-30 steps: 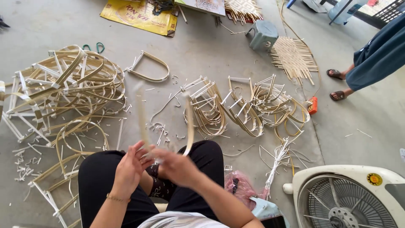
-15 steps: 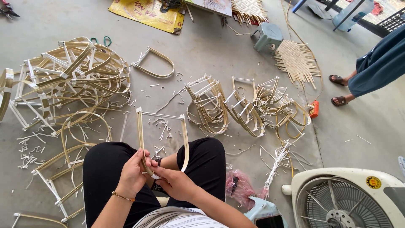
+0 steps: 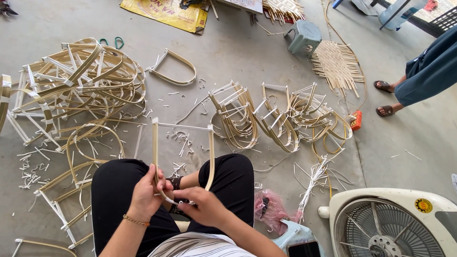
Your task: Assembling and securing bamboo strips into curved frames using tape and scissors.
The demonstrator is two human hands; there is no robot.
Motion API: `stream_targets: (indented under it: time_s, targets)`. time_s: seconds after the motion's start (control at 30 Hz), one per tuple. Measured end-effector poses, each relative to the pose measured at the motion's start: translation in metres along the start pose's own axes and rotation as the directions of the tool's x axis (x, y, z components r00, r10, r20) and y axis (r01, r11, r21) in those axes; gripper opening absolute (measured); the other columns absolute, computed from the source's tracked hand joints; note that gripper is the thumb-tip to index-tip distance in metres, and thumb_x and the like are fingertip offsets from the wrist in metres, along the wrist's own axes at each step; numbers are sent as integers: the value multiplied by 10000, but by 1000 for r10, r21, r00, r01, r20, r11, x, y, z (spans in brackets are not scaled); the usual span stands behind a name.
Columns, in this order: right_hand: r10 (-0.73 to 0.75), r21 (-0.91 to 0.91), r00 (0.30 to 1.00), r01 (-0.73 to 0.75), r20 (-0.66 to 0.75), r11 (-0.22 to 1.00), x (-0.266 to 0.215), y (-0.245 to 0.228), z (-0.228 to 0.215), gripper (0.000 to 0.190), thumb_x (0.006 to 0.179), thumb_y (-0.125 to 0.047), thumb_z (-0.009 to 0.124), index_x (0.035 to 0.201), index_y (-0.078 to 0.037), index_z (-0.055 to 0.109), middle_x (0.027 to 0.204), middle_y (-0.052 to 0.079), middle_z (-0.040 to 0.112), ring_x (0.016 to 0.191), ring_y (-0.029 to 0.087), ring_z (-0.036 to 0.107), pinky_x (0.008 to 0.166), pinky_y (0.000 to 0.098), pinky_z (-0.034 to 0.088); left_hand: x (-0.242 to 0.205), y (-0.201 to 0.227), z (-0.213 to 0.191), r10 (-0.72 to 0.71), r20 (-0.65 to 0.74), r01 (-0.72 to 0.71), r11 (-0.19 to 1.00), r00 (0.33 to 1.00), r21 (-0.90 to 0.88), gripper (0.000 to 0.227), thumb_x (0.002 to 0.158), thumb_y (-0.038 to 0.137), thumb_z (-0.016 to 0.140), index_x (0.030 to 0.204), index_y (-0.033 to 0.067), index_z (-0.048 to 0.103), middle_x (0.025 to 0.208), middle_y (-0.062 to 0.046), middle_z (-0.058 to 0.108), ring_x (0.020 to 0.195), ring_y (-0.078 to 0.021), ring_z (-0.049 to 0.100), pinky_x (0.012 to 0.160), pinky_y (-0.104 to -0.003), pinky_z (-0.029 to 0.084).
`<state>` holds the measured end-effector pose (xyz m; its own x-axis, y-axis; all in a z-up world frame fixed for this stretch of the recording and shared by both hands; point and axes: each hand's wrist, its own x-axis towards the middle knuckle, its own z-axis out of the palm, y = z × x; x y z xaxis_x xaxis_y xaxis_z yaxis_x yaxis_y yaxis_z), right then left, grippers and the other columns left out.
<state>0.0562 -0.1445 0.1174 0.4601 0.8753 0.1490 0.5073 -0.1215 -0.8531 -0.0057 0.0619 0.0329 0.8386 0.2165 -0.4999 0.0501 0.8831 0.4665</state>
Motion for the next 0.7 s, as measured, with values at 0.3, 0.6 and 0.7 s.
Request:
stream_targets:
  time_s: [0.3, 0.6, 0.7]
  targets:
    - [333, 411, 820, -133, -465, 902, -15, 104, -52, 366, 1047, -154, 618, 1394, -38, 604, 1200, 73, 648, 871, 111, 670, 753, 254, 553, -5, 28, -21, 129, 135, -121, 990, 982, -68, 522, 1138, 466, 311, 786, 138, 515, 480, 47, 379, 425, -117, 385, 544, -300, 407]
    - [541, 871, 837, -204, -82, 447, -9, 113, -47, 617, 1028, -386, 558, 1512, -22, 440, 1292, 70, 638, 666, 69, 633, 562, 230, 524, -18, 20, -4, 98, 256, -94, 995, 962, -27, 537, 1137, 429, 291, 765, 118, 524, 440, 36, 359, 382, -127, 336, 526, -304, 408]
    - [456, 910, 888, -144, -55, 390, -8, 103, -49, 574, 1043, -363, 553, 1490, -14, 464, 1231, 94, 682, 622, 54, 611, 543, 223, 518, -24, 21, -3, 79, 290, -90, 996, 954, 26, 550, 1130, 427, 279, 757, 106, 523, 428, 26, 365, 373, -135, 340, 520, -308, 412]
